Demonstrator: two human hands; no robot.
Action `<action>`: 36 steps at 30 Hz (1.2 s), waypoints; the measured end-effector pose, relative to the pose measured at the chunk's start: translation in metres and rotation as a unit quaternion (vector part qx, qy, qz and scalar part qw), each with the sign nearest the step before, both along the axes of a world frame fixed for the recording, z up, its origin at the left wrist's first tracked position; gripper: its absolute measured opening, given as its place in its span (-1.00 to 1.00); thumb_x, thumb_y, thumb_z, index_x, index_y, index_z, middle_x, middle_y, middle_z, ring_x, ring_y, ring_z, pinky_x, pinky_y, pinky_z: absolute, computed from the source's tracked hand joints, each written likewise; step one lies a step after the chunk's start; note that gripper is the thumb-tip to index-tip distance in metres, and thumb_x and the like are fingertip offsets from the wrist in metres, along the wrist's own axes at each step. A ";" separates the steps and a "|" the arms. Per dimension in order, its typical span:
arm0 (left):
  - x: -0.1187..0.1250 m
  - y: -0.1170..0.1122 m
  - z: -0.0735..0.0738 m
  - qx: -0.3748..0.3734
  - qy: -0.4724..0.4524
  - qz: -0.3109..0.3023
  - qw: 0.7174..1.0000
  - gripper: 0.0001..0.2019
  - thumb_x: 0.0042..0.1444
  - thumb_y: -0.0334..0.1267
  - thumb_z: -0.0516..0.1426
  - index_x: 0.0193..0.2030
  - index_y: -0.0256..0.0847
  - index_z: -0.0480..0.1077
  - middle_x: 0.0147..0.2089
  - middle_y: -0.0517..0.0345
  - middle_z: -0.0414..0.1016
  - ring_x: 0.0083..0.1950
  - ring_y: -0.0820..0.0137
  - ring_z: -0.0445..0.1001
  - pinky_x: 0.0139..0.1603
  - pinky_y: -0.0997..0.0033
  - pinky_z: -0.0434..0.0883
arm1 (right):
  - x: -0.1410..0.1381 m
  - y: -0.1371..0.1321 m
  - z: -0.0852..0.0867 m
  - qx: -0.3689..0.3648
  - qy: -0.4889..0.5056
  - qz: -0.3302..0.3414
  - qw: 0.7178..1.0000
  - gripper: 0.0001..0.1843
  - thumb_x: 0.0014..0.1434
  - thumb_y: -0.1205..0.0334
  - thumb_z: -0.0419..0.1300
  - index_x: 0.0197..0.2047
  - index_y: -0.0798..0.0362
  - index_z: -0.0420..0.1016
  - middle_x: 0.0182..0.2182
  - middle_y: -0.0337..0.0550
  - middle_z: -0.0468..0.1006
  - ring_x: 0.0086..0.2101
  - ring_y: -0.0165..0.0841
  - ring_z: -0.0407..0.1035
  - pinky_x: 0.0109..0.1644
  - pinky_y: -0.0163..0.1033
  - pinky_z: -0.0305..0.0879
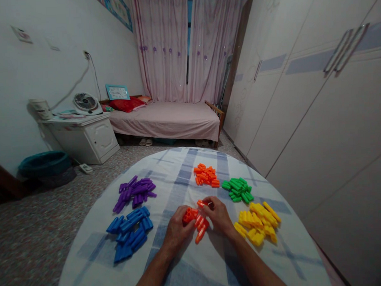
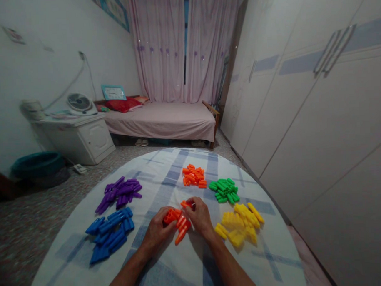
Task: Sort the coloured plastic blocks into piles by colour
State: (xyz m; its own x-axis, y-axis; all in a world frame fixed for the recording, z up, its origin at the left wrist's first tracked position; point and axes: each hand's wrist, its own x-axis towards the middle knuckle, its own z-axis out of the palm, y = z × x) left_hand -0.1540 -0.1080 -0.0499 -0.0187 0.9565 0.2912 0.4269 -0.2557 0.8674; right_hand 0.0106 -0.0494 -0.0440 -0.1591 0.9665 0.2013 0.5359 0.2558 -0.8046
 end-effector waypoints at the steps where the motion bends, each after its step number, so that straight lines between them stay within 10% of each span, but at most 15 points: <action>1: 0.000 0.000 0.000 -0.003 -0.003 0.004 1.000 -0.81 0.01 -0.39 0.08 -0.22 -0.21 0.43 -0.22 0.11 0.43 -0.20 0.35 0.41 -0.12 0.34 0.36 | 0.000 0.008 0.001 0.009 0.009 -0.012 1.000 -0.83 0.05 0.22 0.14 -0.29 0.09 0.47 -0.35 -0.13 0.52 -0.40 -0.35 0.40 -0.29 -0.25 0.32; 11: -0.001 0.002 -0.005 0.004 -0.005 0.024 1.000 -0.80 -0.01 -0.41 0.07 -0.22 -0.20 0.42 -0.21 0.10 0.42 -0.20 0.35 0.40 -0.13 0.35 0.34 | 0.000 0.069 -0.010 0.128 -0.110 -0.081 0.982 -0.80 0.08 0.32 0.09 -0.23 0.06 0.49 -0.24 -0.04 0.52 -0.22 -0.25 0.40 -0.08 -0.14 0.32; 16: 0.000 0.004 -0.006 0.005 0.000 0.040 0.999 -0.81 0.00 -0.39 0.08 -0.22 -0.20 0.41 -0.21 0.10 0.42 -0.18 0.34 0.40 -0.12 0.35 0.34 | -0.002 0.039 -0.003 0.170 -0.103 -0.051 0.979 -0.73 0.10 0.39 0.06 -0.15 0.06 0.49 -0.13 -0.03 0.48 -0.07 -0.24 0.34 0.07 -0.12 0.27; 23: 0.000 0.003 -0.003 -0.011 0.018 0.061 0.998 -0.86 0.09 -0.22 0.08 -0.29 -0.20 0.40 -0.29 0.15 0.38 -0.26 0.36 0.37 -0.24 0.38 0.32 | -0.021 -0.020 0.023 0.029 -0.010 0.175 0.984 -0.70 0.14 0.31 0.13 -0.04 -0.01 0.45 -0.16 -0.17 0.49 -0.18 -0.37 0.40 -0.09 -0.27 0.34; 36: -0.001 0.005 -0.010 -0.004 0.004 0.057 0.998 -0.82 -0.02 -0.42 0.04 -0.28 -0.21 0.40 -0.23 0.11 0.38 -0.20 0.35 0.39 -0.16 0.34 0.36 | -0.039 -0.030 0.018 0.066 -0.062 0.142 0.986 -0.61 0.07 0.38 0.17 0.00 0.03 0.42 -0.15 -0.12 0.45 -0.15 -0.33 0.37 0.00 -0.23 0.30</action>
